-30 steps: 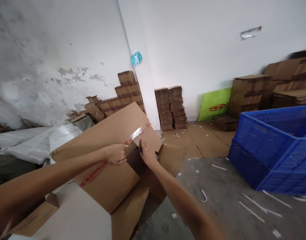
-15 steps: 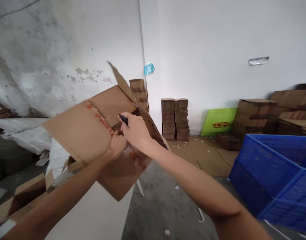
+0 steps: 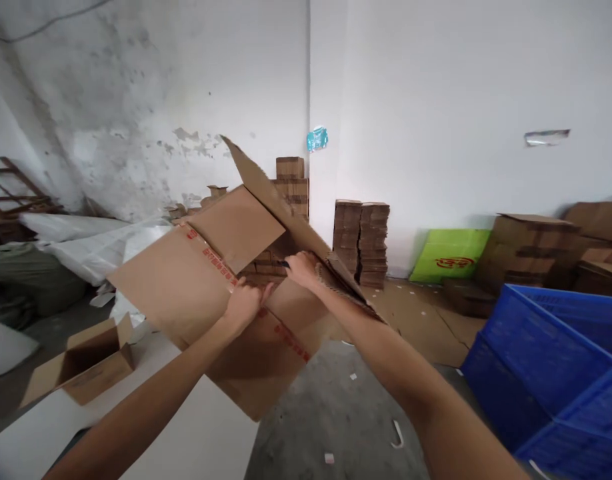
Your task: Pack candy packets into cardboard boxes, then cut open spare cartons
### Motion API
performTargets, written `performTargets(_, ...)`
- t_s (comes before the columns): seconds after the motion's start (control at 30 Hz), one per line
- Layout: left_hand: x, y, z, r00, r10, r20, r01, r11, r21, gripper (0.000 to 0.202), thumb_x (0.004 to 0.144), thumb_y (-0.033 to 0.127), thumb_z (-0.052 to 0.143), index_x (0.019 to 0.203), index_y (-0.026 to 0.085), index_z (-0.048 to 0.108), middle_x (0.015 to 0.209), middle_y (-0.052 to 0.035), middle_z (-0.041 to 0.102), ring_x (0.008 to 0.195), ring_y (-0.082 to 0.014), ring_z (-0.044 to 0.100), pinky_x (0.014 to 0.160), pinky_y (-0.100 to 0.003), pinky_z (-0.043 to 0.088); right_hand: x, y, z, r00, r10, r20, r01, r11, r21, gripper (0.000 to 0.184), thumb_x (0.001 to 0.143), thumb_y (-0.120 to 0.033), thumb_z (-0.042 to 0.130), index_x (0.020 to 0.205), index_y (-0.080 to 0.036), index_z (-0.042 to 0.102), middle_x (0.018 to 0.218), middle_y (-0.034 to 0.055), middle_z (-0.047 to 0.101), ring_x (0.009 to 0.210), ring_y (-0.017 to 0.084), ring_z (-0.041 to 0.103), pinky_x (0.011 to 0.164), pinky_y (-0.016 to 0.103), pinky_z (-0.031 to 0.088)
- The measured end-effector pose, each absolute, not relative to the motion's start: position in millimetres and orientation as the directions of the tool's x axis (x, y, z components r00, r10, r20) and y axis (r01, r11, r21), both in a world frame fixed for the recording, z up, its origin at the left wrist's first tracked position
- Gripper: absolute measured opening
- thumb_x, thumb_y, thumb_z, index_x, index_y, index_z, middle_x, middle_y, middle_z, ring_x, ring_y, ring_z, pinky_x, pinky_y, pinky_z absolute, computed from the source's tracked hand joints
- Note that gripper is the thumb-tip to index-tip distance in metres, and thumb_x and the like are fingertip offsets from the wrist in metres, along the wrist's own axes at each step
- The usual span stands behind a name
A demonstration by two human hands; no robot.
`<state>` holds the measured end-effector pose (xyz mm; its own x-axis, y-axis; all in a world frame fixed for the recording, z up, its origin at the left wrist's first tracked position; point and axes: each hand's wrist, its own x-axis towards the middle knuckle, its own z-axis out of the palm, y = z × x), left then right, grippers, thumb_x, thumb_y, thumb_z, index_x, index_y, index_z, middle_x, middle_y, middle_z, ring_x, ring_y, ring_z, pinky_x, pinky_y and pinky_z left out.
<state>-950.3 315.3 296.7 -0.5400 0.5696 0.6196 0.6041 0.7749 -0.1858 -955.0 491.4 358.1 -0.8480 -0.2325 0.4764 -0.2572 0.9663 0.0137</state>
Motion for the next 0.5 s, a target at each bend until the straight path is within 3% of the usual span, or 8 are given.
performTargets(0.07, -943.7, 303.2, 289.8, -0.518, 0.581, 0.629, 0.588, 0.775, -0.231, 0.056, 0.097, 0.037, 0.031, 0.067, 0.013, 0.071, 0.06, -0.0123, 0.069, 0.056, -0.0201, 0.063, 0.07, -0.037, 0.041, -941.0, 489.1, 349.2, -0.863, -0.268, 0.428, -0.259, 0.963, 0.079, 0.033, 0.092, -0.031, 0.048, 0.088, -0.014, 0.076, 0.085, 0.0151, 0.073, 0.084, 0.026, 0.065, 0.085, 0.038, 0.043)
performTargets(0.23, -927.6, 297.2, 293.0, -0.448, 0.582, 0.678, 0.58, 0.767, -0.276, 0.051, 0.096, 0.031, 0.033, 0.065, 0.016, 0.07, 0.058, -0.0085, 0.069, 0.053, -0.0191, 0.063, 0.064, -0.036, 0.04, -930.0, 467.5, 322.4, -0.819, -0.345, 0.458, -0.32, 0.938, 0.133, 0.031, 0.091, -0.037, 0.049, 0.1, -0.022, 0.075, 0.086, 0.01, 0.074, 0.084, 0.023, 0.064, 0.09, 0.037, 0.039)
performTargets(0.4, -916.0, 304.8, 312.7, -0.361, 0.613, 0.703, 0.658, 0.702, -0.274, 0.046, 0.096, 0.033, 0.035, 0.068, 0.019, 0.068, 0.067, -0.0027, 0.072, 0.064, -0.0161, 0.066, 0.068, -0.033, 0.042, -952.1, 464.5, 329.4, -0.838, -0.352, 0.417, -0.298, 0.935, 0.191, 0.052, 0.096, -0.041, 0.035, 0.087, -0.011, 0.075, 0.082, 0.0139, 0.072, 0.078, 0.018, 0.064, 0.087, 0.032, 0.038)
performTargets(0.5, -912.9, 306.4, 318.0, -0.318, 0.603, 0.732, 0.681, 0.682, -0.266, 0.04, 0.094, 0.03, 0.04, 0.067, 0.018, 0.065, 0.067, -0.0024, 0.071, 0.065, -0.0151, 0.066, 0.066, -0.031, 0.042, -960.2, 460.0, 342.9, -0.844, -0.353, 0.404, -0.305, 0.935, 0.179, 0.05, 0.095, -0.041, 0.037, 0.086, -0.01, 0.075, 0.084, 0.0149, 0.073, 0.079, 0.02, 0.064, 0.087, 0.032, 0.039)
